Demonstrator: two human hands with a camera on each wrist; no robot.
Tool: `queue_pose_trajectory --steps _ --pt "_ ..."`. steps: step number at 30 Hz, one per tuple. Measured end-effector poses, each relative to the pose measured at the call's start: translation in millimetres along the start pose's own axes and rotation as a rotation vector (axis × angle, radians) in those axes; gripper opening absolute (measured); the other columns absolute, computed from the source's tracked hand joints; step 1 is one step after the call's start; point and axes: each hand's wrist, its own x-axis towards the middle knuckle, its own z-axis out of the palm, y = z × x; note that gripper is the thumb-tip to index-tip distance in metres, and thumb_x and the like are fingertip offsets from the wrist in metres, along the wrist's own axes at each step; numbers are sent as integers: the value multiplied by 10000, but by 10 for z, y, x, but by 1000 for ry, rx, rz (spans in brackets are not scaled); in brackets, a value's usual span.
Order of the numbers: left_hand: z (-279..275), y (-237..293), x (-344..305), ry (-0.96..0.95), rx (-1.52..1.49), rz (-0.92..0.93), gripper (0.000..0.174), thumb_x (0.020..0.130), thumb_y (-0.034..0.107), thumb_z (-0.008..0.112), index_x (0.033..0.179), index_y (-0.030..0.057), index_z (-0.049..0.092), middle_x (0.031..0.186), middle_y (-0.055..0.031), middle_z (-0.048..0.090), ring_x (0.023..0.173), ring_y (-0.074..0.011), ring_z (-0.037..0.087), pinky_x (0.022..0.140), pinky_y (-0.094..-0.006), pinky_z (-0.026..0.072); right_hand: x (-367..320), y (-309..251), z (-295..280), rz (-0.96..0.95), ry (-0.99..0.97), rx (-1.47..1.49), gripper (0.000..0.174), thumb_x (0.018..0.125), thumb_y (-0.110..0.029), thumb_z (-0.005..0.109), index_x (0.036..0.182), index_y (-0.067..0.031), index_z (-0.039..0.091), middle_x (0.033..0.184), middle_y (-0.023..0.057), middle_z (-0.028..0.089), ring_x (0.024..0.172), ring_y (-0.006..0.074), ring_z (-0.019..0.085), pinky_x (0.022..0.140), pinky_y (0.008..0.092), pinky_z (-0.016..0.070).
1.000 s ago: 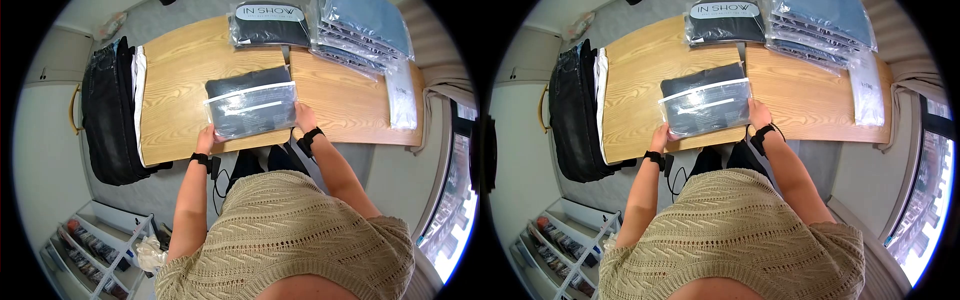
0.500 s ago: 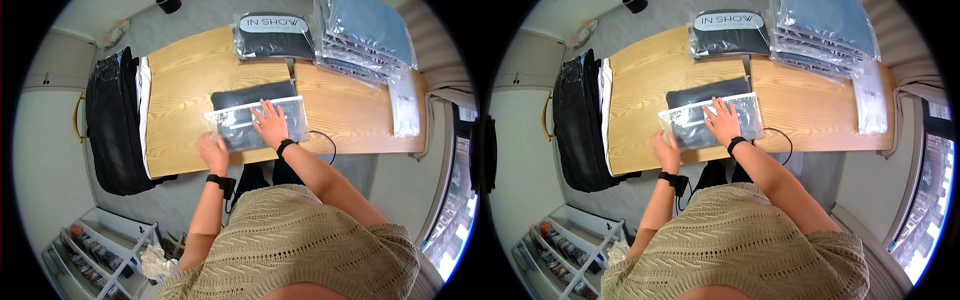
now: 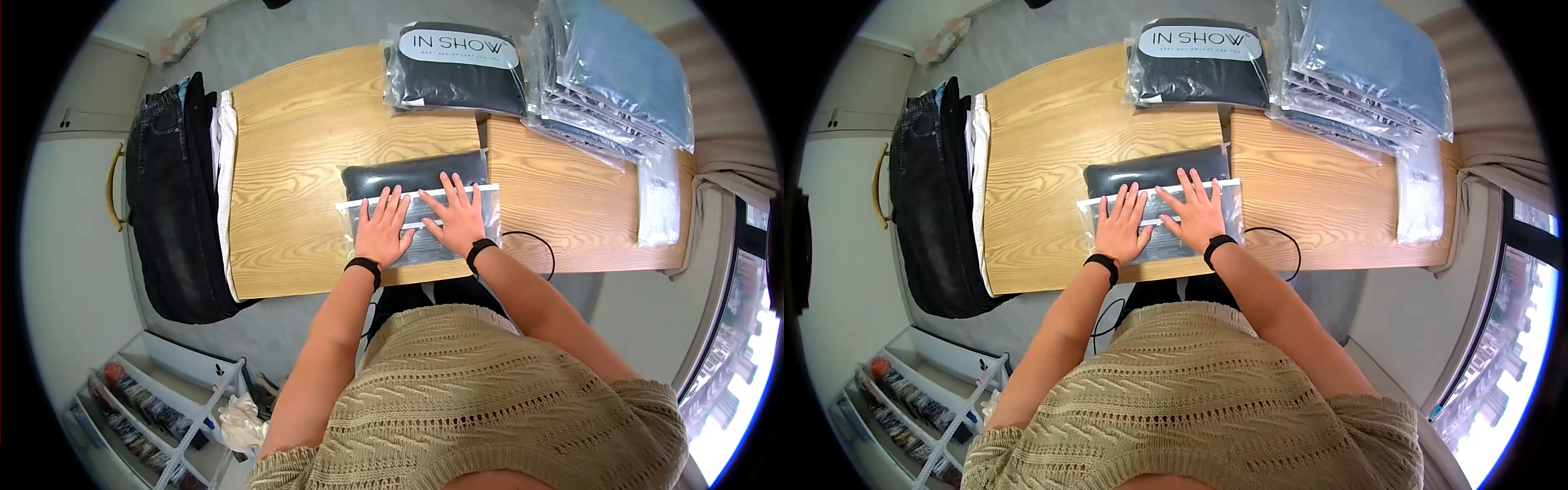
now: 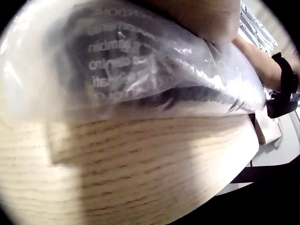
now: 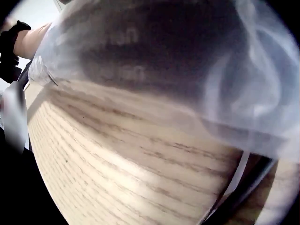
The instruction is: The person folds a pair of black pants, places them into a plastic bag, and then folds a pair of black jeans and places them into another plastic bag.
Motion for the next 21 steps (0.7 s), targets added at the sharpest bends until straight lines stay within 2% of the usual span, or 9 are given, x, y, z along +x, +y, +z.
queue_pose_trajectory --steps 10,21 --pt "141 -64 57 -104 -16 -10 680 827 443 539 1404 132 359 1498 -67 272 1382 -226 240 1067 -560 196 79 41 93 10 -94 0 506 858 -504 521 1339 -362 451 1486 126 267 1372 307 239 1038 623 192" --pt "153 -48 88 -122 -34 -17 675 836 417 519 1414 117 340 1501 -82 260 1395 -250 205 1080 -563 171 95 39 113 6 -59 -5 494 872 -486 503 1341 -338 457 1479 127 280 1370 307 243 1042 616 195"
